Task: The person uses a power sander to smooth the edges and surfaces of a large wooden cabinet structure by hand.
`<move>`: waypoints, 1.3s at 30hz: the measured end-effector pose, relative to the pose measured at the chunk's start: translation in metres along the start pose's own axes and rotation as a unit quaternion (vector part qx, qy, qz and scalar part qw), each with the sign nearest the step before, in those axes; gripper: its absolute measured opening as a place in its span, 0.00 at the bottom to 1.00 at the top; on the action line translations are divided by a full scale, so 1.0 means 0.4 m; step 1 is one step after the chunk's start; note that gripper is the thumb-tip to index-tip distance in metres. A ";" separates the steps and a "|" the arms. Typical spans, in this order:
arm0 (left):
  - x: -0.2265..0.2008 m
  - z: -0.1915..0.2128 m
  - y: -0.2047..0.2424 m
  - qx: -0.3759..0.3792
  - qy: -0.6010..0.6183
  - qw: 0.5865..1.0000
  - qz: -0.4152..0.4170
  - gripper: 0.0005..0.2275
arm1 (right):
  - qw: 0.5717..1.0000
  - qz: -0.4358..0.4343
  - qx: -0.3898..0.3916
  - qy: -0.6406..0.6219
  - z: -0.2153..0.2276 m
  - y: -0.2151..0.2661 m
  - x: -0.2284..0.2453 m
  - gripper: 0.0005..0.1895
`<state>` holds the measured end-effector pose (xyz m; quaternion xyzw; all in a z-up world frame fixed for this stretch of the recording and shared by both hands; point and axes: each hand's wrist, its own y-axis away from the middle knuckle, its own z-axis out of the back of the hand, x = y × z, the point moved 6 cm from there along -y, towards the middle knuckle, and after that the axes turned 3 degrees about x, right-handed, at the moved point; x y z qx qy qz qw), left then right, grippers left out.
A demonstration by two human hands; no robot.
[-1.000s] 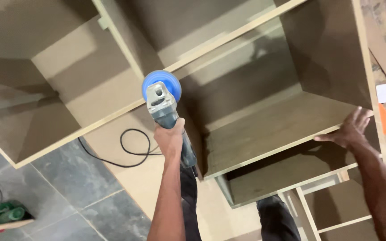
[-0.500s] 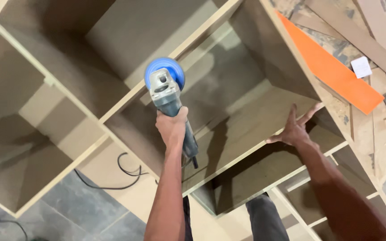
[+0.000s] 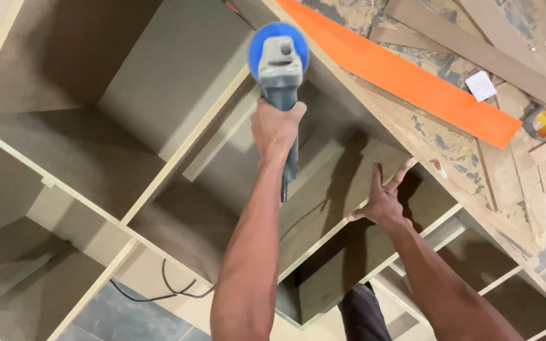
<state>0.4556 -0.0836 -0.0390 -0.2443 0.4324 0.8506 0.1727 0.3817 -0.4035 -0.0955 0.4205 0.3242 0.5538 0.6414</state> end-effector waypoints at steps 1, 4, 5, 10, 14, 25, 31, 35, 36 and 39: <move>-0.016 -0.010 0.001 0.006 -0.011 1.000 -0.011 0.28 | 1.000 -0.001 0.002 -0.003 -0.002 0.002 -0.006 0.84; -0.034 -0.012 0.004 0.008 -0.004 1.000 -0.013 0.28 | 0.997 0.070 -0.025 -0.037 0.003 -0.003 0.001 0.84; -0.026 -0.005 0.008 0.005 -0.001 1.000 -0.005 0.28 | 0.999 0.047 -0.019 -0.021 -0.002 -0.007 -0.011 0.84; 0.102 0.110 0.041 -0.046 0.027 0.998 0.011 0.29 | 0.992 0.062 -0.043 0.103 -0.035 -0.063 -0.013 0.90; 0.330 0.211 0.131 -0.067 0.098 0.991 0.063 0.26 | 0.997 0.023 -0.011 0.078 -0.086 -0.085 -0.119 0.90; 0.991 0.547 0.335 -0.231 0.214 0.937 0.149 0.18 | 0.981 -0.029 -0.091 0.166 -0.052 -0.115 -0.084 0.85; 1.195 0.732 0.459 -0.330 0.234 0.898 0.171 0.19 | 0.956 0.114 -0.159 0.219 -0.094 -0.018 0.250 0.78; 1.186 0.838 0.495 -0.310 0.223 0.912 0.147 0.20 | 0.941 0.283 -0.173 0.071 -0.195 0.046 0.650 0.80; 1.169 0.866 0.488 -0.298 0.216 0.921 0.128 0.20 | 0.939 0.292 -0.169 0.065 -0.218 0.048 0.757 0.81; 1.133 0.919 0.424 -0.258 0.176 0.933 0.177 0.22 | 0.950 0.273 -0.149 0.022 -0.295 0.040 0.990 0.86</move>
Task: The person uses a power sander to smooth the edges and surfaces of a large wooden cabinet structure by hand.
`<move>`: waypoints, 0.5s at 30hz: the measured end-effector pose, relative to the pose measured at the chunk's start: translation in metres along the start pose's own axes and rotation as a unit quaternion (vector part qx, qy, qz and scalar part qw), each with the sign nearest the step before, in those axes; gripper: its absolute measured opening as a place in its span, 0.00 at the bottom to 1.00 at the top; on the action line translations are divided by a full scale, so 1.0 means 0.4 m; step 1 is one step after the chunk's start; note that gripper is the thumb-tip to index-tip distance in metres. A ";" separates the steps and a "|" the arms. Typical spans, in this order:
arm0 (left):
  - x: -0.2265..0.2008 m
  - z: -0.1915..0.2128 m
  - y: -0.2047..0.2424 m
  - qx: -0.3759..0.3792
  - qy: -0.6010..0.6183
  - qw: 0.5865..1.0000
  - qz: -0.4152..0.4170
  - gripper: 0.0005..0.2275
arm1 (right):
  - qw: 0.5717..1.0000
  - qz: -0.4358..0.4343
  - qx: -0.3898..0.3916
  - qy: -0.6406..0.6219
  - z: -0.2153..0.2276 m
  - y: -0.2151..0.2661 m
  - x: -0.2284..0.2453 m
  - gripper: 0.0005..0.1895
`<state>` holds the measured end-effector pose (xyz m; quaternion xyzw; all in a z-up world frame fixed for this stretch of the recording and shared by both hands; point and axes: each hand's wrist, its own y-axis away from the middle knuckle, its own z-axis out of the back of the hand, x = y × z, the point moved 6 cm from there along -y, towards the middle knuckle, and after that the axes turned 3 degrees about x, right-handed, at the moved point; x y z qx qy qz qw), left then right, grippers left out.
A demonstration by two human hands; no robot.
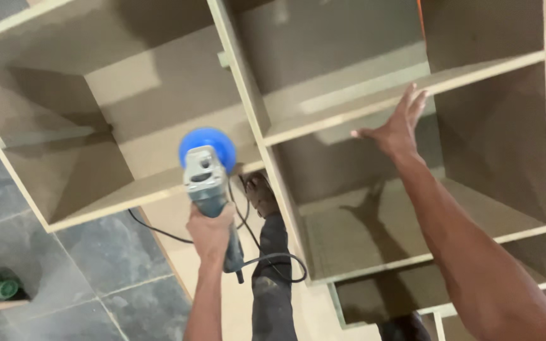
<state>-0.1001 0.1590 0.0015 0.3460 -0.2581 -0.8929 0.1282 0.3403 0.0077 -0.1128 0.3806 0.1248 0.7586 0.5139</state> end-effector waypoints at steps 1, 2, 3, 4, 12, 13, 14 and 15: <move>-0.029 -0.011 -0.029 0.010 -0.003 1.000 0.001 0.22 | 0.999 -0.027 0.014 -0.017 -0.018 -0.025 0.031 0.87; -0.051 -0.026 -0.054 0.019 -0.006 1.000 0.008 0.23 | 0.998 -0.054 0.032 -0.031 -0.044 -0.047 0.053 0.88; -0.072 -0.041 -0.080 0.027 -0.009 0.999 0.015 0.23 | 0.994 -0.081 0.051 -0.045 -0.071 -0.068 0.065 0.89; -0.096 -0.057 -0.108 0.041 0.003 0.999 0.006 0.23 | 0.992 -0.079 0.084 0.045 -0.096 -0.089 0.075 0.88; -0.268 -0.163 -0.311 0.114 -0.019 0.993 0.022 0.26 | 0.965 -0.111 0.184 0.149 -0.164 -0.150 -0.007 0.90; -0.297 -0.168 -0.329 0.109 -0.015 0.994 0.005 0.27 | 0.961 -0.120 0.187 0.164 -0.164 -0.144 -0.014 0.89; -0.326 -0.169 -0.348 0.106 -0.013 0.994 -0.013 0.28 | 0.957 -0.131 0.190 0.176 -0.166 -0.132 -0.018 0.89; -0.357 -0.171 -0.369 0.102 -0.011 0.994 -0.031 0.28 | 0.964 -0.129 0.178 0.151 -0.162 -0.140 -0.009 0.88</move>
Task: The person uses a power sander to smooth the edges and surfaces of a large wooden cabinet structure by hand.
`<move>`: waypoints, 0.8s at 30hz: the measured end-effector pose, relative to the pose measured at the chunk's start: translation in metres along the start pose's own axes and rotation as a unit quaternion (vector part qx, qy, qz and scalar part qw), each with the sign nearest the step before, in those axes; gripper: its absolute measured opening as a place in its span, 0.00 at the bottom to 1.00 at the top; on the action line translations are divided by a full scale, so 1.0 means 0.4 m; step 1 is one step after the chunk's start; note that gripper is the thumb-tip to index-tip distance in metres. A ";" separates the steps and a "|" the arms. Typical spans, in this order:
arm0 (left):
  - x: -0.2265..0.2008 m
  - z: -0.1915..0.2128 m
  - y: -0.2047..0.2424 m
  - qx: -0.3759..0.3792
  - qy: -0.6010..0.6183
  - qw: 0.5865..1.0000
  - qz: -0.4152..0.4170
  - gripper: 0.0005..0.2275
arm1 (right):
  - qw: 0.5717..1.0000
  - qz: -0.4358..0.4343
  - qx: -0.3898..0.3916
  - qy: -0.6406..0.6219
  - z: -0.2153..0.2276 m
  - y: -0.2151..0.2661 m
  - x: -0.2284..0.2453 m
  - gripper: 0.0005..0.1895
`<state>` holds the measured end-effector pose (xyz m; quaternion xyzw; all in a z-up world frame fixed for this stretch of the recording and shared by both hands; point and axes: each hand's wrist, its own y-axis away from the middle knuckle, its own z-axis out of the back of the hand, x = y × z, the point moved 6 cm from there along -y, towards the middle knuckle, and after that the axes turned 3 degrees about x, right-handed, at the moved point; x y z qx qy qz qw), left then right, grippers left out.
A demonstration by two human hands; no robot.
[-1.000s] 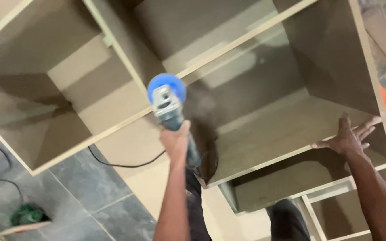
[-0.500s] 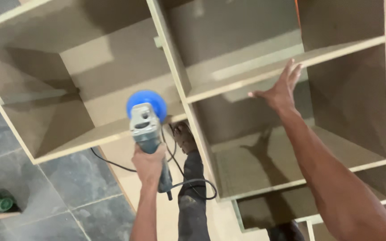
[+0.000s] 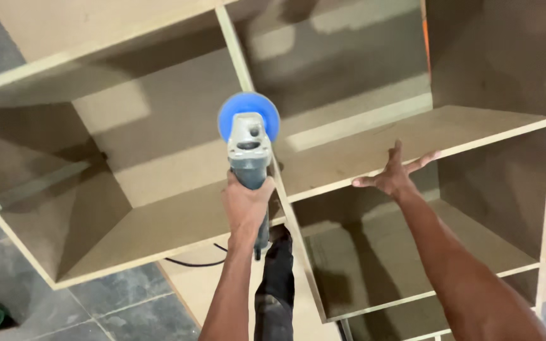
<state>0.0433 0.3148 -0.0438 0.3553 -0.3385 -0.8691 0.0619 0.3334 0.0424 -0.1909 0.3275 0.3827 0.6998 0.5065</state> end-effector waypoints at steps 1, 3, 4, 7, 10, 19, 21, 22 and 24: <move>-0.019 0.001 -0.021 -0.003 -0.006 1.000 0.003 0.28 | 1.000 0.002 -0.006 -0.025 -0.001 0.010 -0.001 0.87; -0.064 0.003 -0.087 -0.019 -0.016 1.000 0.006 0.28 | 0.997 -0.006 0.000 -0.071 0.000 0.016 0.008 0.88; -0.089 0.002 -0.119 -0.022 -0.010 1.000 -0.004 0.27 | 0.996 -0.016 0.011 -0.093 0.001 0.014 0.014 0.89; -0.154 -0.003 -0.201 -0.032 0.008 0.999 -0.027 0.25 | 0.994 0.001 0.009 -0.110 0.003 0.016 0.023 0.88; -0.217 0.018 -0.276 -0.051 0.051 0.996 -0.045 0.23 | 0.991 -0.012 0.014 -0.132 0.003 0.015 0.027 0.87; -0.238 0.064 -0.273 -0.060 0.049 0.996 -0.037 0.21 | 0.998 -0.001 0.015 -0.058 0.004 0.022 0.026 0.86; -0.191 0.055 -0.239 -0.041 0.077 0.996 -0.011 0.21 | 0.997 0.007 0.014 -0.081 -0.011 0.010 0.006 0.87; -0.173 0.055 -0.220 -0.047 0.059 0.997 -0.012 0.21 | 0.995 0.010 0.012 -0.101 -0.016 0.001 -0.004 0.88; -0.139 0.057 -0.183 -0.062 0.026 0.998 -0.017 0.22 | 0.993 0.016 0.010 -0.117 -0.024 -0.021 -0.016 0.89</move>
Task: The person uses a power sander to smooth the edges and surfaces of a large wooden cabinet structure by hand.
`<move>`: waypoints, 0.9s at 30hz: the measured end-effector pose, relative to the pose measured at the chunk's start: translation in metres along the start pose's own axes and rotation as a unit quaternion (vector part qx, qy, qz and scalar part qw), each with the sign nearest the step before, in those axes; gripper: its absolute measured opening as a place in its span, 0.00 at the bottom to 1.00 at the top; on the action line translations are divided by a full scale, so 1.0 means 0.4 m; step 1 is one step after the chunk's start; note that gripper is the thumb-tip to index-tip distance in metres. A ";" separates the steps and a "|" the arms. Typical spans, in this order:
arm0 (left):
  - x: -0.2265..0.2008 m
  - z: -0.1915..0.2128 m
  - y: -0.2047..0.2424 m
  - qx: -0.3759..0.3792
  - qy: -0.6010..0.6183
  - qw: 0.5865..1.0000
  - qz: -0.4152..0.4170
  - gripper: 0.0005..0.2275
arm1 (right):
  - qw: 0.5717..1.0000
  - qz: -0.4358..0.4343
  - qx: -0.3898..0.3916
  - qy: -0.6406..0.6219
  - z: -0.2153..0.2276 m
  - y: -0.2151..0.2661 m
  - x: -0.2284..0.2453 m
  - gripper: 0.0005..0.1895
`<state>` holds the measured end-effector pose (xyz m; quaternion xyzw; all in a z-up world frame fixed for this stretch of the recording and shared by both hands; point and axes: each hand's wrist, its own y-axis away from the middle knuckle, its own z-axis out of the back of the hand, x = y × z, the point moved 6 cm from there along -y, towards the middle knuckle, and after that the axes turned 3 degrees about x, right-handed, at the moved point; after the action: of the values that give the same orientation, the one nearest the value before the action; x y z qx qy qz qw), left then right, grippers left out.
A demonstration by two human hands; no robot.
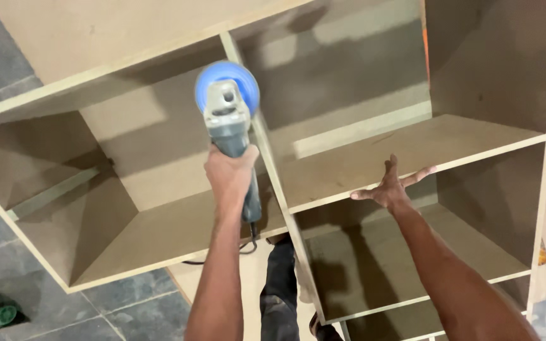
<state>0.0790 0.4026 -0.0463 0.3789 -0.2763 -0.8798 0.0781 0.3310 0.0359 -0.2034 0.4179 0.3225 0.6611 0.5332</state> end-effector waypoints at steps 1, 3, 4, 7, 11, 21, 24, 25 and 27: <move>0.020 0.002 0.021 0.004 -0.004 1.000 0.003 0.22 | 1.000 0.000 0.001 0.003 -0.002 -0.007 -0.010 0.88; 0.061 0.006 0.067 0.011 -0.012 1.000 0.009 0.23 | 1.000 0.009 0.000 -0.004 -0.004 -0.022 -0.023 0.89; 0.081 0.007 0.090 0.012 -0.011 1.000 0.009 0.23 | 1.000 0.017 -0.002 -0.015 -0.003 -0.031 -0.025 0.89; 0.143 0.007 0.168 0.024 -0.004 1.000 0.016 0.24 | 0.999 0.010 0.009 -0.041 -0.004 -0.049 -0.030 0.90; 0.216 0.015 0.277 0.058 -0.004 0.997 0.053 0.23 | 1.000 -0.004 0.012 0.006 0.009 -0.044 -0.017 0.90; 0.436 0.131 0.516 0.003 0.020 0.996 0.090 0.26 | 0.955 0.211 -0.204 0.049 0.016 0.097 -0.060 0.73; 0.414 0.163 0.528 -0.023 -0.038 0.997 -0.070 0.27 | 0.927 0.260 -0.261 0.068 -0.039 0.254 -0.203 0.61; 0.424 0.160 0.531 -0.011 -0.053 0.998 -0.043 0.27 | 0.943 0.219 -0.246 0.037 -0.072 0.308 -0.280 0.57; 0.418 0.149 0.521 0.005 -0.080 0.997 0.004 0.28 | 0.956 0.167 -0.238 0.028 -0.142 0.456 -0.426 0.49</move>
<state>-0.0955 0.1958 -0.0035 0.3067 -0.2877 -0.9055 0.0571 0.2146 -0.1699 -0.1053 0.3084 0.0966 0.8098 0.4897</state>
